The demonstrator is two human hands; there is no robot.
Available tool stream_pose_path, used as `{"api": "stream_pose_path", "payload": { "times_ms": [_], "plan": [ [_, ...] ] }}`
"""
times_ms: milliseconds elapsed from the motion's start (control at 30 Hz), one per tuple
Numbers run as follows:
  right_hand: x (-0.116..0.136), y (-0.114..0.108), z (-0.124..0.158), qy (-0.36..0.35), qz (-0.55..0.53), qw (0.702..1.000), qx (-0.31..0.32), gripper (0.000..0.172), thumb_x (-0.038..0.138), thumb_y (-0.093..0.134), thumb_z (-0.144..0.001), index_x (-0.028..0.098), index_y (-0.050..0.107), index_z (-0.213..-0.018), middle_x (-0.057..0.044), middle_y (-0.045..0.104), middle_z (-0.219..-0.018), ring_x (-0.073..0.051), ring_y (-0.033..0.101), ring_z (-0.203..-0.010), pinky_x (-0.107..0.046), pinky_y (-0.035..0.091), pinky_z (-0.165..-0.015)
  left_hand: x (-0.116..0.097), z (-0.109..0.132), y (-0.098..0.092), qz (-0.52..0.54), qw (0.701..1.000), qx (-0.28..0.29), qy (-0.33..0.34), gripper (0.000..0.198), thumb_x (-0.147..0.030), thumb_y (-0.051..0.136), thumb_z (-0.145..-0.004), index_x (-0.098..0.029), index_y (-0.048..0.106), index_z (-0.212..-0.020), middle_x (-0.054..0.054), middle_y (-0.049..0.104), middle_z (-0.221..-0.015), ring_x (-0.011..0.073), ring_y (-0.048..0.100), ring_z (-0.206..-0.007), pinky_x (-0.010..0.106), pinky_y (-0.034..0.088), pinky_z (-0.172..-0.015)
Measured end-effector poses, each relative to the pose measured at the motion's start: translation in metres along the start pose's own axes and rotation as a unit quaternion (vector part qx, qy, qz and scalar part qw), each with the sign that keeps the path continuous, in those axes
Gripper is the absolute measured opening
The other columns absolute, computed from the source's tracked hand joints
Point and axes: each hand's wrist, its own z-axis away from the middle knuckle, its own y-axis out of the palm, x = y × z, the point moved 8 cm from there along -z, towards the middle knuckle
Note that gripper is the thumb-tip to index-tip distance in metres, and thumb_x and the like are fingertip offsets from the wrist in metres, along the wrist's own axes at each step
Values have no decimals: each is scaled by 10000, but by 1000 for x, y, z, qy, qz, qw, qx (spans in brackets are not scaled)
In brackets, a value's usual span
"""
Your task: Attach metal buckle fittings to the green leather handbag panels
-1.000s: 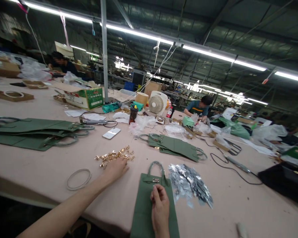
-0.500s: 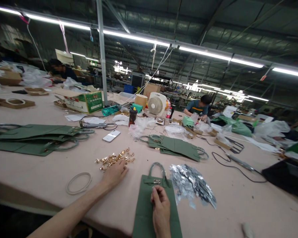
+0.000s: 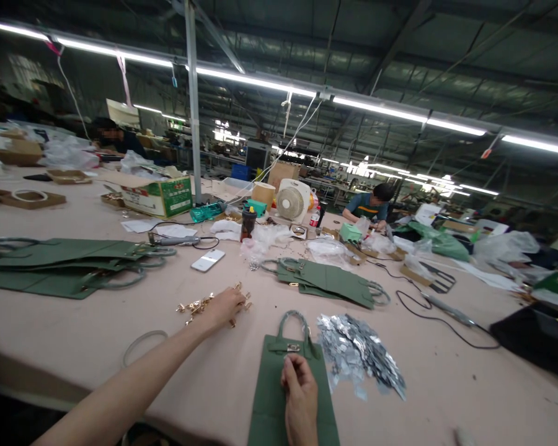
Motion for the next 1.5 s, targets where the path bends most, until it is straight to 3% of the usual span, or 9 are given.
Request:
{"api": "stream_pose_path", "payload": {
  "times_ms": [133, 233, 367, 500, 633, 733, 933, 1200, 1500],
  "plan": [
    [5, 0, 0, -3, -28, 1000, -4, 432, 567, 841, -776, 187, 697, -923, 43, 516, -666, -121, 450, -613, -242, 379, -575, -6, 0, -14, 160, 984, -74, -24, 122, -250, 635, -901, -202, 705, -813, 98, 719, -941, 267, 646, -1038, 401, 469, -979],
    [10, 0, 1, 5, -69, 998, -11, 405, 550, 835, -794, 194, 685, -914, 52, 496, -663, -113, 442, -607, -234, 374, -567, -26, 7, -4, 313, 944, -95, -43, 202, -393, 634, -924, -198, 686, -932, 69, 719, -913, 242, 663, -936, 398, 509, -927],
    [15, -5, -4, 14, -149, 988, -24, 353, 481, 864, -780, 206, 666, -878, 55, 521, -691, -102, 470, -606, -226, 395, -569, -75, 32, 53, 536, 839, -37, -92, 365, -503, 678, -896, -172, 660, -1049, 72, 747, -952, 186, 701, -853, 329, 582, -817],
    [10, -16, -7, 17, -222, 974, -38, 310, 424, 882, -779, 214, 695, -909, 13, 675, -860, -125, 620, -764, -247, 510, -715, -126, 67, 111, 691, 707, 20, -146, 248, -352, 756, -871, -158, 686, -1010, 97, 764, -1039, 141, 727, -852, 251, 614, -795],
    [4, -21, -3, 34, -271, 961, -40, 293, 393, 880, -784, 219, 738, -972, -34, 758, -1076, -179, 697, -1005, -326, 548, -946, -152, 86, 139, 773, 603, 28, -194, 119, -232, 766, -874, -146, 708, -933, 80, 768, -973, 102, 725, -798, 179, 614, -737],
    [3, -19, -1, 45, -278, 959, -24, 323, 388, 858, -807, 200, 753, -1048, -66, 769, -1118, -205, 704, -1077, -369, 523, -1046, -159, 88, 147, 805, 557, 23, -204, 169, -223, 826, -831, -137, 717, -928, 60, 764, -920, 88, 711, -757, 157, 604, -703],
    [2, -15, -3, 46, -273, 961, -16, 301, 347, 875, -790, 192, 773, -1027, -67, 779, -1113, -213, 709, -1090, -386, 501, -1098, -160, 90, 151, 825, 525, 3, -210, 303, -282, 905, -760, -147, 712, -951, 49, 778, -948, 84, 705, -750, 175, 608, -729],
    [3, -14, -5, 38, -285, 958, -7, 223, 311, 897, -767, 197, 777, -917, -64, 775, -1104, -203, 697, -1101, -359, 476, -1116, -162, 91, 150, 821, 533, -2, -205, 446, -346, 978, -641, -136, 706, -926, 78, 807, -1004, 107, 729, -783, 200, 607, -765],
    [-4, -15, -6, 31, -272, 961, -20, 230, 333, 905, -759, 207, 762, -887, -53, 773, -1085, -192, 696, -1081, -356, 483, -1096, -166, 91, 148, 816, 544, -1, -193, 444, -385, 964, -653, -147, 704, -922, 51, 807, -903, 134, 744, -801, 237, 592, -800]
  ]
}}
